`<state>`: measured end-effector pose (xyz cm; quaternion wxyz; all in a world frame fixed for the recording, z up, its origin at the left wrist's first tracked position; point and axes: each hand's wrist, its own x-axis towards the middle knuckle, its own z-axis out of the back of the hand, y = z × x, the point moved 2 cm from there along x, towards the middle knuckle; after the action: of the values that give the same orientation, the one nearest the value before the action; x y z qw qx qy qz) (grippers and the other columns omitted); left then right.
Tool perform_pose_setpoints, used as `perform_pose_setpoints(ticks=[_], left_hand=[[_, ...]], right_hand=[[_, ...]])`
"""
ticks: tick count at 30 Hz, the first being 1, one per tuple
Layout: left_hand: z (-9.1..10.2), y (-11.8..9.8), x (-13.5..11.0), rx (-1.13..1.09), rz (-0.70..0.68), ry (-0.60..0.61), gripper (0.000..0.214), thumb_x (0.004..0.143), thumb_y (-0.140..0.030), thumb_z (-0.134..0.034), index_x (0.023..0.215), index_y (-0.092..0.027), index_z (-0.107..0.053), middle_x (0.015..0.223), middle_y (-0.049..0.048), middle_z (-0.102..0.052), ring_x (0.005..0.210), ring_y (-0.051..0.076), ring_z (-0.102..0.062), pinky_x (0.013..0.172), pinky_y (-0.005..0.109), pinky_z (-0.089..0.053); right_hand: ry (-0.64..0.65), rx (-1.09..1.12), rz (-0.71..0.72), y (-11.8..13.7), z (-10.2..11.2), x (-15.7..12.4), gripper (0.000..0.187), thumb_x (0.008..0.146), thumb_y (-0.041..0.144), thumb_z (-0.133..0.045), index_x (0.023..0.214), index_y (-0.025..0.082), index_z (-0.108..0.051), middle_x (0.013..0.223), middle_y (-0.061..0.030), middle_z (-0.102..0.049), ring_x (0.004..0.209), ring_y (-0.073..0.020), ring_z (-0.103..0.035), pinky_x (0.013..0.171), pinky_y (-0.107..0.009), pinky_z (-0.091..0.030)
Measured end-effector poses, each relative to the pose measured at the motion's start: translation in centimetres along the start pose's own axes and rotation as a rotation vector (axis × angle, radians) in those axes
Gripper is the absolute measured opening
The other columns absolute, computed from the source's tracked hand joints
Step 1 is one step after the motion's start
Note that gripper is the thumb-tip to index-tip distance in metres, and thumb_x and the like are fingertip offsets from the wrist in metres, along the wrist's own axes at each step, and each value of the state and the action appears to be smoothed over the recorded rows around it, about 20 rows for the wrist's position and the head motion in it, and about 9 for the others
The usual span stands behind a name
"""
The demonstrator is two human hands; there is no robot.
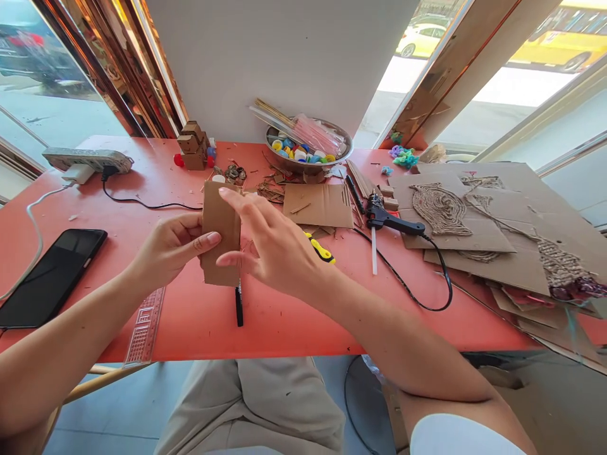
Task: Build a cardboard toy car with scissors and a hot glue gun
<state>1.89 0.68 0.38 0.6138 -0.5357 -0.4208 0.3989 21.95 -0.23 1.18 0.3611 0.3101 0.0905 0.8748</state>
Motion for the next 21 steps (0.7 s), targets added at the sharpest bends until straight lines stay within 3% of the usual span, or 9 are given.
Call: perform_pose_setpoints(ticks=[2, 4, 9, 12, 14, 17, 21], left_hand=[[-0.1, 0.0, -0.1, 0.037, 0.012, 0.031, 0.056, 0.067, -0.068, -0.092, 0.082, -0.016, -0.077, 0.071, 0.0054, -0.075, 0.057, 0.017, -0.067, 0.047, 0.025, -0.052], [-0.2, -0.1, -0.1, 0.06, 0.003, 0.051, 0.055, 0.067, -0.069, -0.091, 0.075, -0.018, -0.074, 0.063, 0.0026, -0.07, 0.049, 0.014, -0.059, 0.041, 0.024, -0.046], [-0.2, -0.9, 0.0, 0.099, -0.065, 0.011, 0.058, 0.06, -0.069, -0.094, 0.06, -0.018, -0.069, 0.055, -0.0002, -0.059, 0.051, 0.012, -0.05, 0.044, 0.024, -0.042], [-0.1, -1.0, 0.1, 0.111, -0.065, -0.038, 0.062, 0.059, -0.074, -0.092, 0.058, -0.017, -0.066, 0.056, -0.0003, -0.057, 0.054, 0.012, -0.048, 0.047, 0.024, -0.04], [0.0, -0.7, 0.2, 0.106, -0.041, -0.074, 0.063, 0.059, -0.074, -0.092, 0.059, -0.017, -0.065, 0.058, -0.0002, -0.058, 0.055, 0.012, -0.048, 0.048, 0.023, -0.04], [0.1, -0.2, 0.3, 0.076, -0.005, -0.09, 0.061, 0.058, -0.072, -0.094, 0.064, -0.018, -0.065, 0.062, -0.0002, -0.061, 0.057, 0.012, -0.051, 0.049, 0.023, -0.042], [0.0, -0.2, 0.1, 0.02, 0.009, -0.077, 0.062, 0.056, -0.068, -0.097, 0.068, -0.02, -0.06, 0.061, -0.0027, -0.059, 0.055, 0.012, -0.054, 0.049, 0.023, -0.045]], right_hand=[[0.064, 0.012, -0.026, 0.0, -0.4, -0.2, 0.091, 0.096, 0.062, -0.072, 0.169, 0.027, -0.031, 0.165, -0.0189, -0.052, 0.156, -0.0381, -0.048, 0.116, -0.059, -0.054], [0.105, 0.03, -0.071, 0.0, -0.6, -0.2, 0.097, 0.093, 0.061, -0.076, 0.171, 0.027, -0.029, 0.166, -0.0187, -0.05, 0.156, -0.0392, -0.048, 0.118, -0.062, -0.051], [0.114, 0.025, -0.112, 0.4, -0.7, 0.0, 0.085, 0.094, 0.061, -0.076, 0.16, 0.016, -0.048, 0.149, -0.0206, -0.066, 0.131, -0.0358, -0.069, 0.102, -0.049, -0.061], [0.107, -0.081, -0.123, 0.6, -0.8, 0.1, 0.082, 0.095, 0.067, -0.07, 0.153, 0.011, -0.054, 0.137, -0.0226, -0.071, 0.117, -0.036, -0.073, 0.092, -0.048, -0.063], [0.085, -0.183, -0.109, 0.8, -0.7, 0.0, 0.079, 0.097, 0.067, -0.067, 0.153, 0.013, -0.057, 0.131, -0.0218, -0.072, 0.113, -0.0352, -0.073, 0.091, -0.048, -0.062], [0.06, -0.312, -0.02, 1.1, -0.8, -0.3, 0.072, 0.1, 0.062, -0.066, 0.156, 0.018, -0.056, 0.137, -0.0217, -0.069, 0.122, -0.0348, -0.069, 0.101, -0.049, -0.058], [0.069, -0.327, 0.105, 1.5, -1.2, -0.7, 0.071, 0.105, 0.058, -0.058, 0.157, 0.01, -0.054, 0.148, -0.0261, -0.065, 0.135, -0.0366, -0.062, 0.111, -0.051, -0.053]])
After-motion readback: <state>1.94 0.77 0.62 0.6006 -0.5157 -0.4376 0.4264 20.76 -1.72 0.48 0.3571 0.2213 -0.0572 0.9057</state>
